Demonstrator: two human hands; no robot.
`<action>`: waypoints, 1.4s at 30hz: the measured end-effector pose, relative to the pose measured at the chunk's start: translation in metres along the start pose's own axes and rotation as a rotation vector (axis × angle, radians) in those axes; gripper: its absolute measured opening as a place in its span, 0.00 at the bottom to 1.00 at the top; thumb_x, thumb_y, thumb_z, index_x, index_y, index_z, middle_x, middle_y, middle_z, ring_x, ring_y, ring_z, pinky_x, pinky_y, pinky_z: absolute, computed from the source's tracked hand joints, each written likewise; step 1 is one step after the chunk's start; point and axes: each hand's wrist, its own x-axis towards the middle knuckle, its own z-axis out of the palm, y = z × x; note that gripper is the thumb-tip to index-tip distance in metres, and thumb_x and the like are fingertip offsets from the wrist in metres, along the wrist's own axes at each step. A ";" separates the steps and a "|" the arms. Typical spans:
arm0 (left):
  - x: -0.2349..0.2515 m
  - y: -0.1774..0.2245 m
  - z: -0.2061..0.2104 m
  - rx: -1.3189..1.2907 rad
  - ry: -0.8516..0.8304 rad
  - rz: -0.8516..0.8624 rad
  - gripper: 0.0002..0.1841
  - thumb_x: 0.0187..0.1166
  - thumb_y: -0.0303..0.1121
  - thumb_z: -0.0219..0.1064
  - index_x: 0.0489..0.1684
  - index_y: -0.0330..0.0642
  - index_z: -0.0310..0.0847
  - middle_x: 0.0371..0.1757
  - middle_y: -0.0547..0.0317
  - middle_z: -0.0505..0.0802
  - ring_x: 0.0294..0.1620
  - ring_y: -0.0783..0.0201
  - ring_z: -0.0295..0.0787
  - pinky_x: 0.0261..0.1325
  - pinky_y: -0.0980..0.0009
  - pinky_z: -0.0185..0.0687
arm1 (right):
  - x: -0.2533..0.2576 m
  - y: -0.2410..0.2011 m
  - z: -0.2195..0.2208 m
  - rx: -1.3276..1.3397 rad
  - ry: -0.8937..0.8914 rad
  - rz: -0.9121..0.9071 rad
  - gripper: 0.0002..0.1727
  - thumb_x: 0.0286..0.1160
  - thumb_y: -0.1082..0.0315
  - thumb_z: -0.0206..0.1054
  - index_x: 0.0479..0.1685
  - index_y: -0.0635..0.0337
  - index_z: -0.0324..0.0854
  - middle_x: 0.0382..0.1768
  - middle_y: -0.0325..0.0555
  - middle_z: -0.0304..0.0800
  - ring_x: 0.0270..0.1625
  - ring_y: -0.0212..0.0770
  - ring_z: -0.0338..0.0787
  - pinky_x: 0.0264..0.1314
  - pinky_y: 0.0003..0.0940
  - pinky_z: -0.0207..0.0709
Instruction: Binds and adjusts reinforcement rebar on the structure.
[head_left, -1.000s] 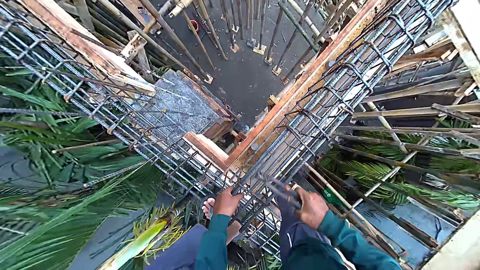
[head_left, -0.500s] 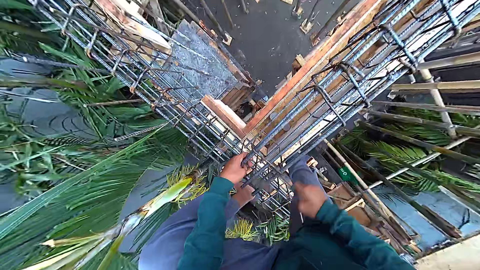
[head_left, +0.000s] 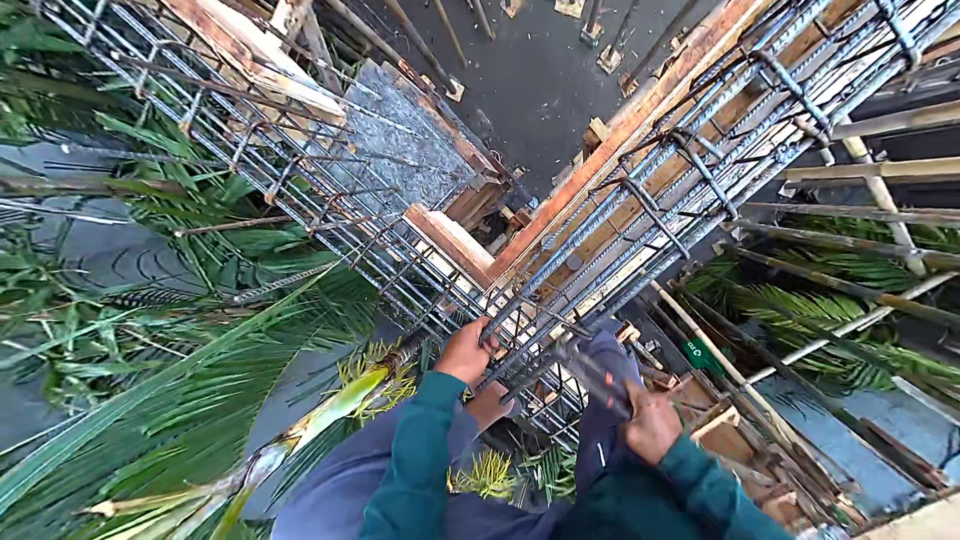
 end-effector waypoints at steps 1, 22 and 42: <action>0.002 0.003 -0.002 0.009 0.009 -0.004 0.24 0.74 0.17 0.62 0.71 0.37 0.77 0.53 0.51 0.91 0.51 0.58 0.91 0.60 0.57 0.87 | -0.006 -0.009 0.005 -0.012 -0.048 -0.054 0.28 0.58 0.61 0.76 0.62 0.63 0.81 0.42 0.61 0.93 0.48 0.66 0.93 0.49 0.71 0.82; -0.012 -0.003 0.028 -0.050 0.034 0.051 0.22 0.81 0.24 0.60 0.74 0.39 0.78 0.55 0.45 0.92 0.57 0.48 0.89 0.66 0.46 0.81 | -0.001 -0.036 -0.099 0.694 0.519 0.074 0.09 0.69 0.73 0.61 0.45 0.66 0.74 0.19 0.38 0.74 0.14 0.34 0.72 0.15 0.34 0.71; -0.018 0.007 0.029 -0.009 0.138 -0.024 0.21 0.74 0.24 0.64 0.69 0.36 0.79 0.46 0.51 0.91 0.46 0.56 0.89 0.56 0.53 0.84 | 0.131 0.031 0.011 -0.003 -0.062 0.065 0.27 0.68 0.61 0.72 0.67 0.66 0.82 0.58 0.68 0.90 0.65 0.69 0.88 0.67 0.73 0.76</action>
